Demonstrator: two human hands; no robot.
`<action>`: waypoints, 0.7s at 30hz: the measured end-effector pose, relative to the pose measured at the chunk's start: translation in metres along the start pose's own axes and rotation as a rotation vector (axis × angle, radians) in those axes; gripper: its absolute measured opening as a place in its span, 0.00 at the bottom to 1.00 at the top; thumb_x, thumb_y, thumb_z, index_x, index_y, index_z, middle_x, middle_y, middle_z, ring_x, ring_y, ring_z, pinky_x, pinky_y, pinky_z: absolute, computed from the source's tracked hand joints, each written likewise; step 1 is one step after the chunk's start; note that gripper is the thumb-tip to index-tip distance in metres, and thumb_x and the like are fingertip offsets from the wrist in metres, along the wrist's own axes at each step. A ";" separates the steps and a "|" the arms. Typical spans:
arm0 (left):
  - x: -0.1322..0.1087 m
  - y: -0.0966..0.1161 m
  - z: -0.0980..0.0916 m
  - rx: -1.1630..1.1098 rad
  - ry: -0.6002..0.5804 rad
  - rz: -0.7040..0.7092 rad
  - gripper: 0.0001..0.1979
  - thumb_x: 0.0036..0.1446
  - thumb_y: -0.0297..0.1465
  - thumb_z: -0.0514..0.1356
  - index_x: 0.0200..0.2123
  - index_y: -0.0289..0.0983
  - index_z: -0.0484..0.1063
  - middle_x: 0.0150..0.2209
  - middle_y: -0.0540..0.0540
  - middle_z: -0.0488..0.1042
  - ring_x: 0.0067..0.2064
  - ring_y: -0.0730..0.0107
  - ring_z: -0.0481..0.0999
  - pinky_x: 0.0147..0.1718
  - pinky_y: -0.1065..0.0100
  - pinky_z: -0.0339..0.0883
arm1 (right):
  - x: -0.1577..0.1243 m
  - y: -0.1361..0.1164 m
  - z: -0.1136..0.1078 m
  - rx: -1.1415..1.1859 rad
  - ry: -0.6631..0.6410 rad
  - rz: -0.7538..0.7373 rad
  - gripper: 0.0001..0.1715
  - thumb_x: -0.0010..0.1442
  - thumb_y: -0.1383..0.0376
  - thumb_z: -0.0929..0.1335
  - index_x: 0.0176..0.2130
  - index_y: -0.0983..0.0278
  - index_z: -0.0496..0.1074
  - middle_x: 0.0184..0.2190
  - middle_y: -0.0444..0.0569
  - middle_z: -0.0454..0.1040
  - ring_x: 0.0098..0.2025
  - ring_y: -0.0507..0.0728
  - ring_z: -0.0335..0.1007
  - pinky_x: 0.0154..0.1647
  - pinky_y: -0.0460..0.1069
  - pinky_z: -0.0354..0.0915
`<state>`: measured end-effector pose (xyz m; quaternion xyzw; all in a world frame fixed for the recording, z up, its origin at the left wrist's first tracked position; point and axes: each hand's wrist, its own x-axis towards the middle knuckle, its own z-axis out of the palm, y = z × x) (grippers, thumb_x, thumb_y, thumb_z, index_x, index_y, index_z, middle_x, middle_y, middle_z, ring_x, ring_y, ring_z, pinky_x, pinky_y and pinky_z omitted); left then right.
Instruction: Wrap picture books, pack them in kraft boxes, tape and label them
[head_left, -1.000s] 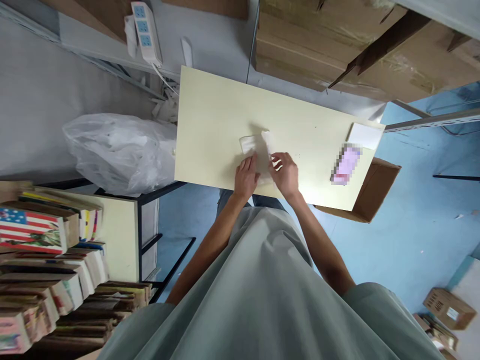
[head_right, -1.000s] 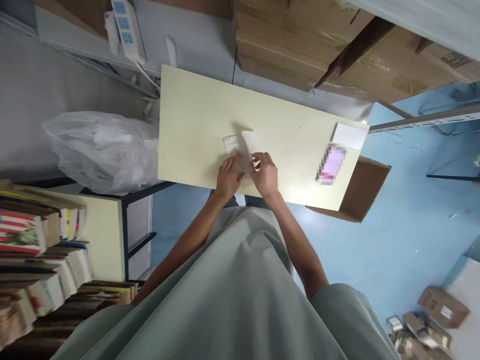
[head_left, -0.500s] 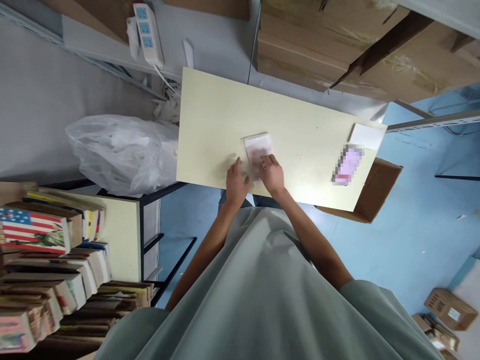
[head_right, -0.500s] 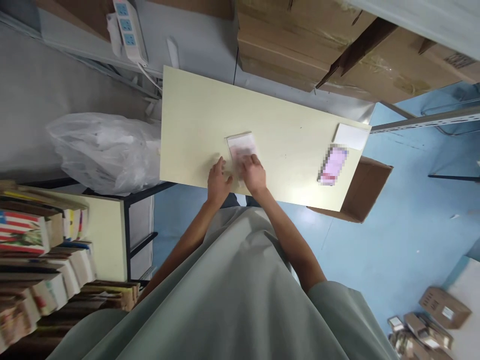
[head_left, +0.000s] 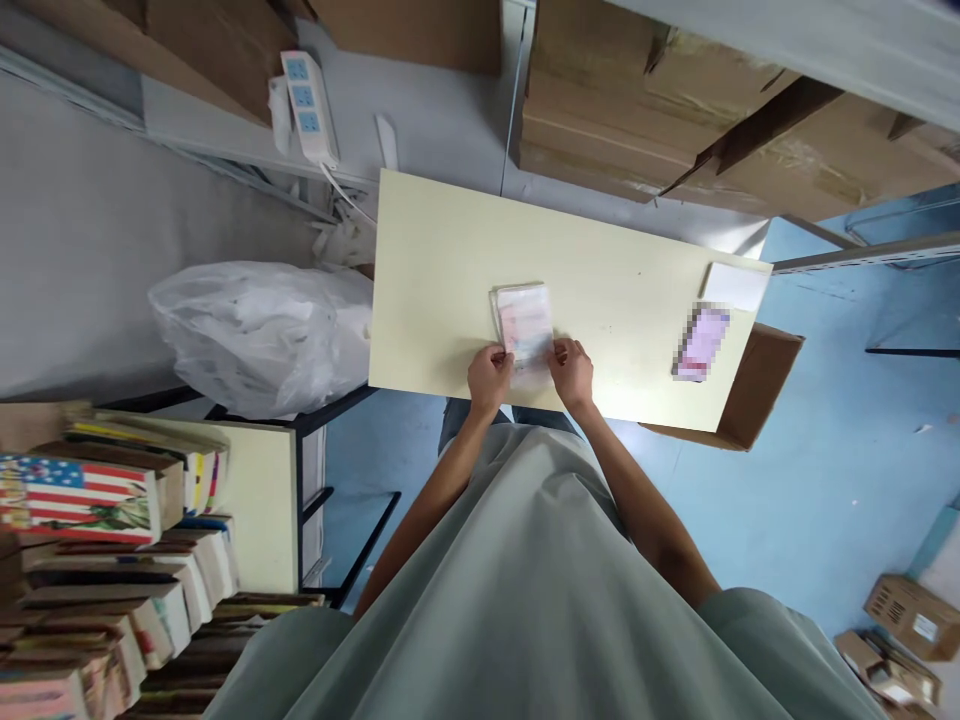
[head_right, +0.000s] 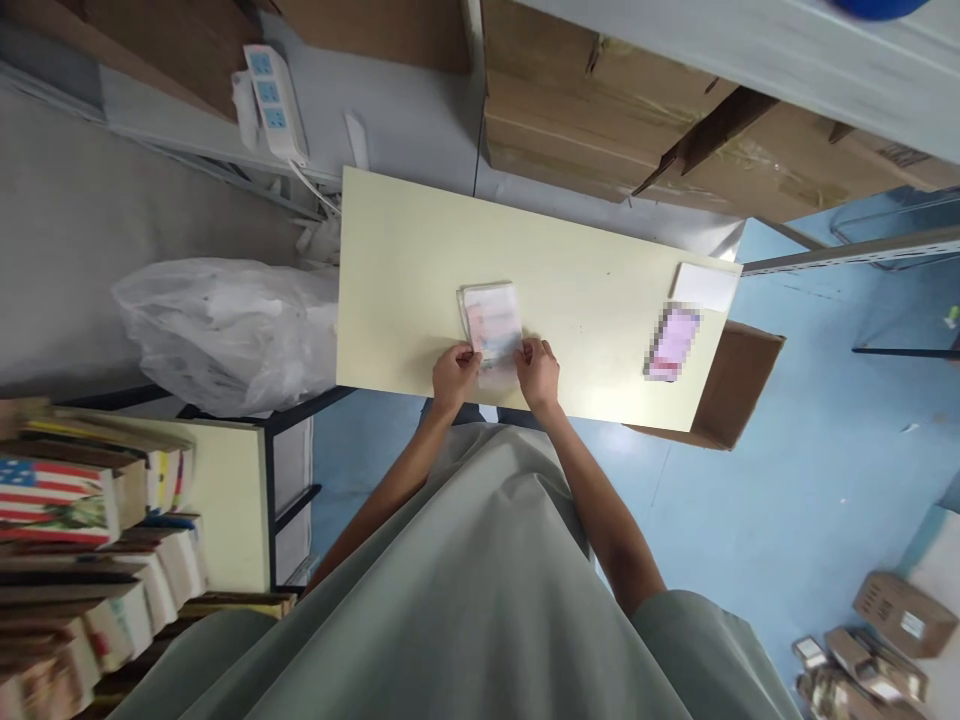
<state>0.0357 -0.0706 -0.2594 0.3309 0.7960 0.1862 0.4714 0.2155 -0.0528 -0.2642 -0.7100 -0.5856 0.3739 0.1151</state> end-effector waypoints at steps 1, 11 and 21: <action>0.007 -0.002 -0.007 0.011 0.009 0.008 0.09 0.65 0.32 0.65 0.46 0.37 0.81 0.45 0.42 0.86 0.45 0.60 0.85 0.53 0.63 0.75 | 0.003 -0.006 0.005 0.011 -0.005 -0.003 0.06 0.70 0.65 0.68 0.47 0.61 0.76 0.44 0.53 0.80 0.39 0.60 0.78 0.46 0.55 0.73; 0.120 0.003 -0.118 0.144 0.204 0.048 0.11 0.62 0.33 0.67 0.45 0.36 0.85 0.44 0.41 0.87 0.46 0.58 0.85 0.54 0.62 0.75 | 0.080 -0.122 0.085 0.083 -0.025 -0.030 0.07 0.70 0.70 0.68 0.46 0.61 0.75 0.47 0.55 0.80 0.46 0.62 0.78 0.54 0.57 0.73; 0.137 0.024 -0.159 0.189 0.314 0.091 0.12 0.62 0.26 0.62 0.44 0.37 0.84 0.47 0.40 0.87 0.47 0.57 0.85 0.56 0.60 0.74 | 0.086 -0.148 0.085 0.179 -0.124 -0.041 0.15 0.70 0.71 0.64 0.48 0.61 0.79 0.47 0.56 0.84 0.45 0.61 0.82 0.54 0.56 0.76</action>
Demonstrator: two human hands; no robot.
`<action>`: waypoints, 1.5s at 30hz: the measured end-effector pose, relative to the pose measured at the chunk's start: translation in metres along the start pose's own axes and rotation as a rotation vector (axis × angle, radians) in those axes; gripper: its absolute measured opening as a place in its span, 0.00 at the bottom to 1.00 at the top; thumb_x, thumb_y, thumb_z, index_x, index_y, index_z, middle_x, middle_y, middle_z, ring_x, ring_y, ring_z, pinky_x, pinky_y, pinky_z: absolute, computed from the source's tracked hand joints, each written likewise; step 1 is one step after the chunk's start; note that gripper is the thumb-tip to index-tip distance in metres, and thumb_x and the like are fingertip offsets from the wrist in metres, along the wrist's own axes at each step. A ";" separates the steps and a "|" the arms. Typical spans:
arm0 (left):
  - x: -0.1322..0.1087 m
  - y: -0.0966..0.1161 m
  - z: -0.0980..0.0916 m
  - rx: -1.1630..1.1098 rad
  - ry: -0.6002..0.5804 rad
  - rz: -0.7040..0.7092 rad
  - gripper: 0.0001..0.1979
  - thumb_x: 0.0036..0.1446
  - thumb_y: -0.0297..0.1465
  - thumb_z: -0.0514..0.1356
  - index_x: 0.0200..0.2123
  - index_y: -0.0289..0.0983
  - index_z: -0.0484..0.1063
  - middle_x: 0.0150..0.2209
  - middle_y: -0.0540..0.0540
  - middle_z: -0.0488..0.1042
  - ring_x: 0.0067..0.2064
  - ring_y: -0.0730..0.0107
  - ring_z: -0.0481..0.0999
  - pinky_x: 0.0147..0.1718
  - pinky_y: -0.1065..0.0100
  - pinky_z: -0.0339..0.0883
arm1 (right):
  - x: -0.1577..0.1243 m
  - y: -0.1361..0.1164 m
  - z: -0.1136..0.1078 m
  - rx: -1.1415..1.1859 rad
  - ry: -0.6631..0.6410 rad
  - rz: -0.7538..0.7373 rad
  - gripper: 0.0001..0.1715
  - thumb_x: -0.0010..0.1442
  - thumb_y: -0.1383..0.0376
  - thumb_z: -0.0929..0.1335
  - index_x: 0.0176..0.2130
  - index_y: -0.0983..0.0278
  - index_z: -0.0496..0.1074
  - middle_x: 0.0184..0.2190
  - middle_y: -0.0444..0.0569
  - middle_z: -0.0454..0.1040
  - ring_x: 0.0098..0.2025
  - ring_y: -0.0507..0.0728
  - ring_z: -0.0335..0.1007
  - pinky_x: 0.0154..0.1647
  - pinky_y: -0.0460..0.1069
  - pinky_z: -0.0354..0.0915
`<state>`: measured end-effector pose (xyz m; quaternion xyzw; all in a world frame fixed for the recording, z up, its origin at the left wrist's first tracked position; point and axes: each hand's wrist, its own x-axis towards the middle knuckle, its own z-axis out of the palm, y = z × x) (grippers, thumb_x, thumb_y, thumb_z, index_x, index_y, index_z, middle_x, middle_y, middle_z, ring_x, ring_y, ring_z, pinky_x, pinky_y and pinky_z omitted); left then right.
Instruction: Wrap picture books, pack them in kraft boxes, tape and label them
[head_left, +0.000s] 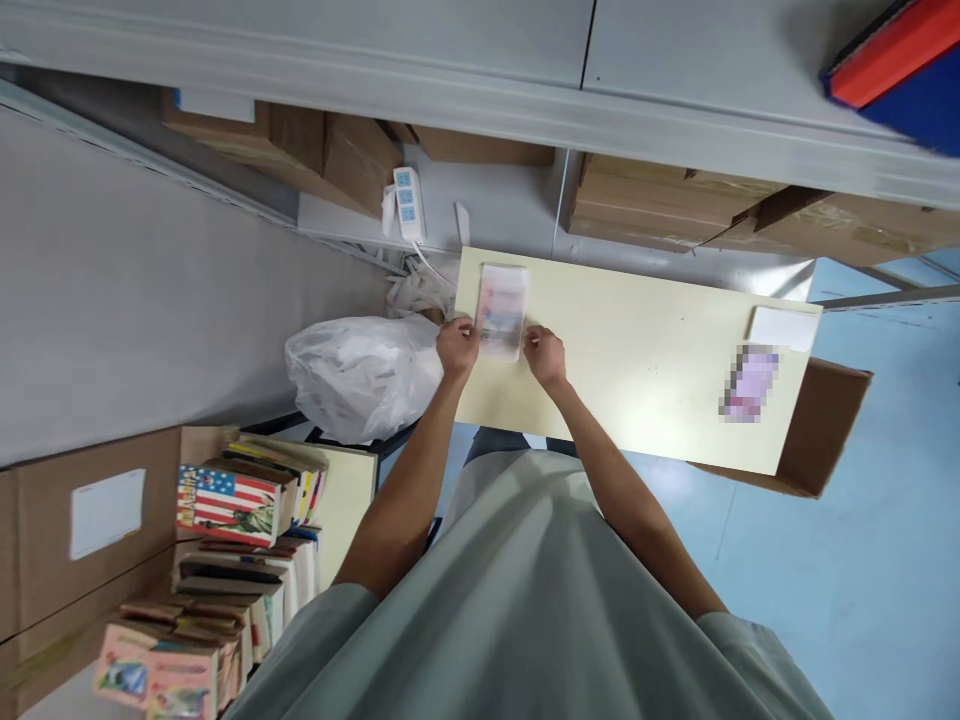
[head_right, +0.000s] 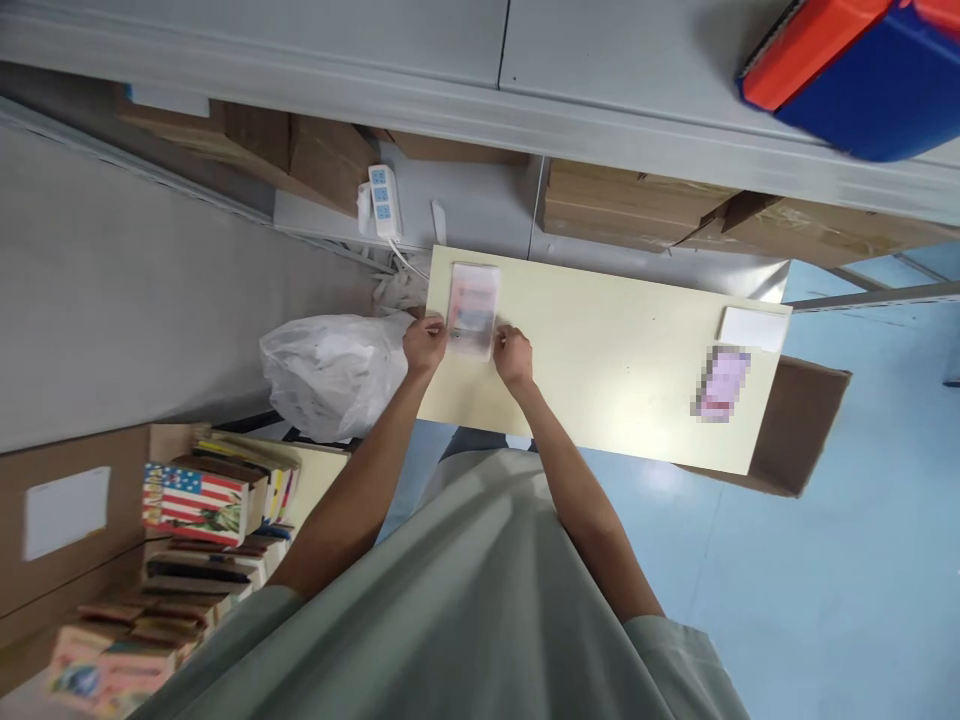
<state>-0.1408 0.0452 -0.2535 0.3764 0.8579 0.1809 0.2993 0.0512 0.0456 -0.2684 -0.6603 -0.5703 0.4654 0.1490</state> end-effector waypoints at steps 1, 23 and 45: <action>-0.011 -0.001 -0.005 -0.014 0.010 0.001 0.13 0.62 0.25 0.61 0.46 0.37 0.84 0.47 0.40 0.87 0.46 0.58 0.85 0.55 0.61 0.74 | -0.010 0.003 -0.008 0.025 -0.006 -0.020 0.15 0.70 0.70 0.64 0.50 0.61 0.79 0.47 0.56 0.84 0.44 0.60 0.83 0.54 0.56 0.76; -0.286 -0.058 -0.112 -0.325 0.244 -0.107 0.18 0.57 0.43 0.65 0.46 0.39 0.82 0.35 0.45 0.84 0.32 0.64 0.79 0.38 0.64 0.76 | -0.209 0.006 -0.045 0.172 -0.343 -0.208 0.18 0.57 0.66 0.68 0.46 0.57 0.80 0.35 0.43 0.84 0.34 0.56 0.82 0.43 0.51 0.79; -0.533 -0.444 -0.271 0.025 0.426 -0.227 0.36 0.55 0.30 0.61 0.68 0.36 0.73 0.71 0.32 0.72 0.73 0.39 0.69 0.73 0.43 0.62 | -0.487 -0.016 0.095 0.016 -0.434 -0.505 0.20 0.65 0.50 0.70 0.47 0.59 0.81 0.34 0.50 0.84 0.36 0.61 0.83 0.43 0.54 0.79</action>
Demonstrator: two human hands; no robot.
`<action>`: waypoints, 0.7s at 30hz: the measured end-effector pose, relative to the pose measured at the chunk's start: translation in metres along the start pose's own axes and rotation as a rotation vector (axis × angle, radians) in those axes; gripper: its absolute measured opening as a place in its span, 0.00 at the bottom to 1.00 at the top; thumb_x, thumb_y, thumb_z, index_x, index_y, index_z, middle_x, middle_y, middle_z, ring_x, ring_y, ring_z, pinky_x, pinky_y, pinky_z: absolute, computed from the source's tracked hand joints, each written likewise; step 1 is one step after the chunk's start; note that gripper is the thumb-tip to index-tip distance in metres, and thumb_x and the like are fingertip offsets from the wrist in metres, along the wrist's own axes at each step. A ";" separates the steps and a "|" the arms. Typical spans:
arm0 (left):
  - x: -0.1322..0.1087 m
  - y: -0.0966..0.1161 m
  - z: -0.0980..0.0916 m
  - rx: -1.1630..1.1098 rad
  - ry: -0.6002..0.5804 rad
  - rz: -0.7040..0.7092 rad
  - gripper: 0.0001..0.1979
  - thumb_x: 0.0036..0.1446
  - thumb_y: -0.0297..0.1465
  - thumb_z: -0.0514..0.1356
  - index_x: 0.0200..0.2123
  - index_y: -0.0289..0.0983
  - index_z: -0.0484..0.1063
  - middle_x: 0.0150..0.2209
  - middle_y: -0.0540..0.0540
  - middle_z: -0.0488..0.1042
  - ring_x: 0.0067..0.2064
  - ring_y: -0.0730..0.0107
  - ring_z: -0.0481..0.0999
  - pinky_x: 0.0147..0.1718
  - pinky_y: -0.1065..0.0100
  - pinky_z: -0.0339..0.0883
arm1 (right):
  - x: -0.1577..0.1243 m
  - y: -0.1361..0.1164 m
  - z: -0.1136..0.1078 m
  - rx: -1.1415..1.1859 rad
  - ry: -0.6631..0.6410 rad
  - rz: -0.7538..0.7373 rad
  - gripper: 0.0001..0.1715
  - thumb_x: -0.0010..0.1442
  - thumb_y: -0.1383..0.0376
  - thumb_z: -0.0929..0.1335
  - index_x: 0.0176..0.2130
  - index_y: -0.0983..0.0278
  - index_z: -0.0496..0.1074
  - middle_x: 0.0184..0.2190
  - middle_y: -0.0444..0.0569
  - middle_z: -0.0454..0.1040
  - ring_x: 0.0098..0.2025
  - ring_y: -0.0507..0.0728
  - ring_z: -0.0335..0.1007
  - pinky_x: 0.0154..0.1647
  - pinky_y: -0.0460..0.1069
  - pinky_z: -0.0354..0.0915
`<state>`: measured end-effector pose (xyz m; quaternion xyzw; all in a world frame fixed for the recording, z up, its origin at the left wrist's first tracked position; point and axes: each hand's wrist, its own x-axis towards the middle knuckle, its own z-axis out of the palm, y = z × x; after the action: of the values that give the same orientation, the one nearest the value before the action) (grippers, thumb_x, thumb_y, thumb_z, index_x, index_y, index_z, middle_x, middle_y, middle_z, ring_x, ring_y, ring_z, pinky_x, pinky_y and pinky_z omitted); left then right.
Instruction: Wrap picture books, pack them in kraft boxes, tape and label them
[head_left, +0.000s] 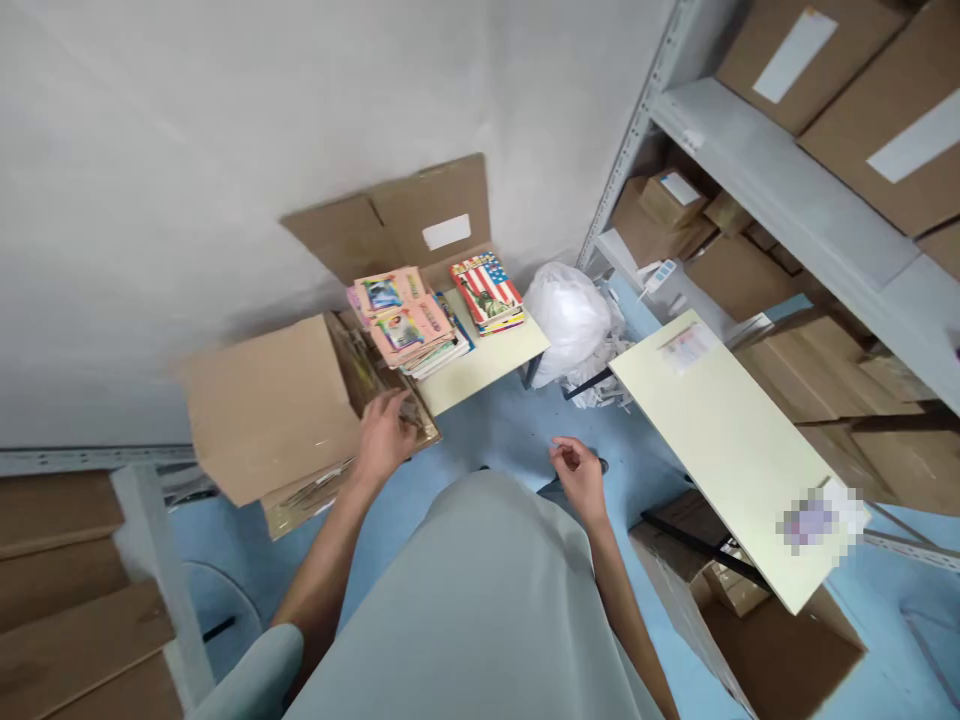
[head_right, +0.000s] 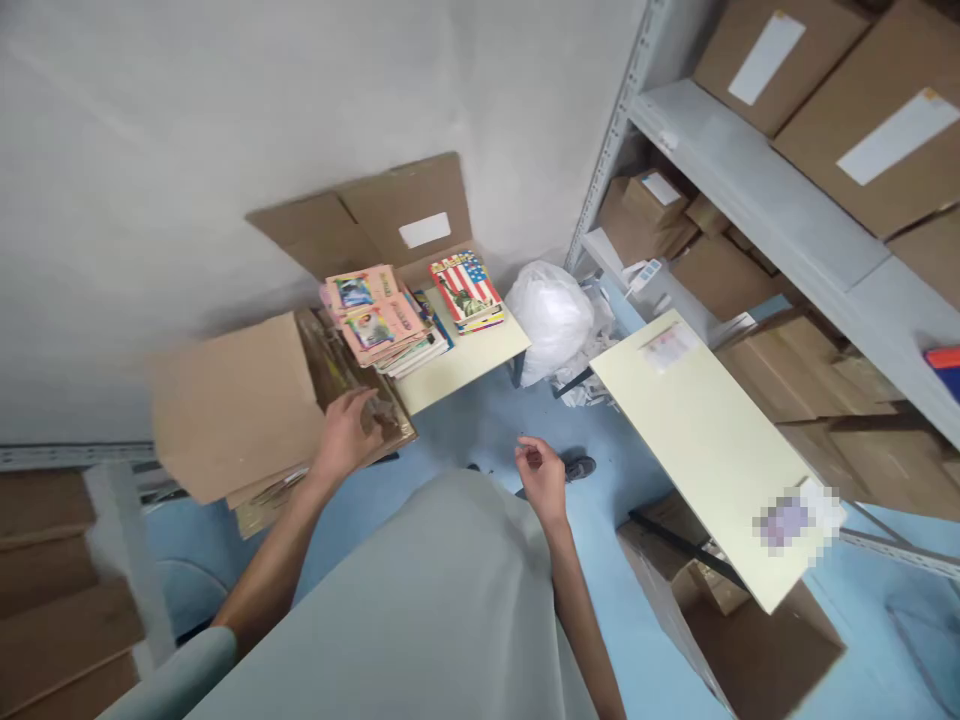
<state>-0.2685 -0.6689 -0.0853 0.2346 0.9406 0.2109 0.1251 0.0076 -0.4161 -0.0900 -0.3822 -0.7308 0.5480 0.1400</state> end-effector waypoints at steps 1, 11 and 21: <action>-0.006 -0.024 -0.010 0.079 -0.005 -0.024 0.42 0.53 0.30 0.64 0.73 0.34 0.67 0.76 0.28 0.64 0.78 0.34 0.60 0.74 0.38 0.57 | -0.008 -0.004 0.011 -0.005 -0.019 0.005 0.20 0.65 0.50 0.70 0.47 0.59 0.81 0.35 0.51 0.84 0.37 0.61 0.83 0.43 0.55 0.79; -0.034 -0.136 -0.022 0.278 -0.122 0.014 0.63 0.48 0.31 0.71 0.83 0.35 0.42 0.82 0.22 0.41 0.82 0.27 0.40 0.75 0.27 0.43 | -0.037 -0.043 0.068 -0.090 -0.161 -0.076 0.19 0.68 0.50 0.69 0.48 0.59 0.82 0.36 0.50 0.85 0.38 0.60 0.83 0.45 0.54 0.78; -0.041 -0.125 -0.014 0.255 -0.101 0.084 0.48 0.55 0.32 0.63 0.78 0.26 0.57 0.77 0.21 0.58 0.79 0.31 0.56 0.77 0.36 0.48 | -0.054 -0.050 0.082 -0.092 -0.166 -0.123 0.20 0.68 0.51 0.69 0.48 0.60 0.82 0.35 0.49 0.85 0.38 0.60 0.83 0.45 0.53 0.77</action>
<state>-0.2865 -0.7940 -0.1245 0.2981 0.9417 0.0826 0.1323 -0.0281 -0.5166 -0.0626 -0.2962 -0.7863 0.5339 0.0946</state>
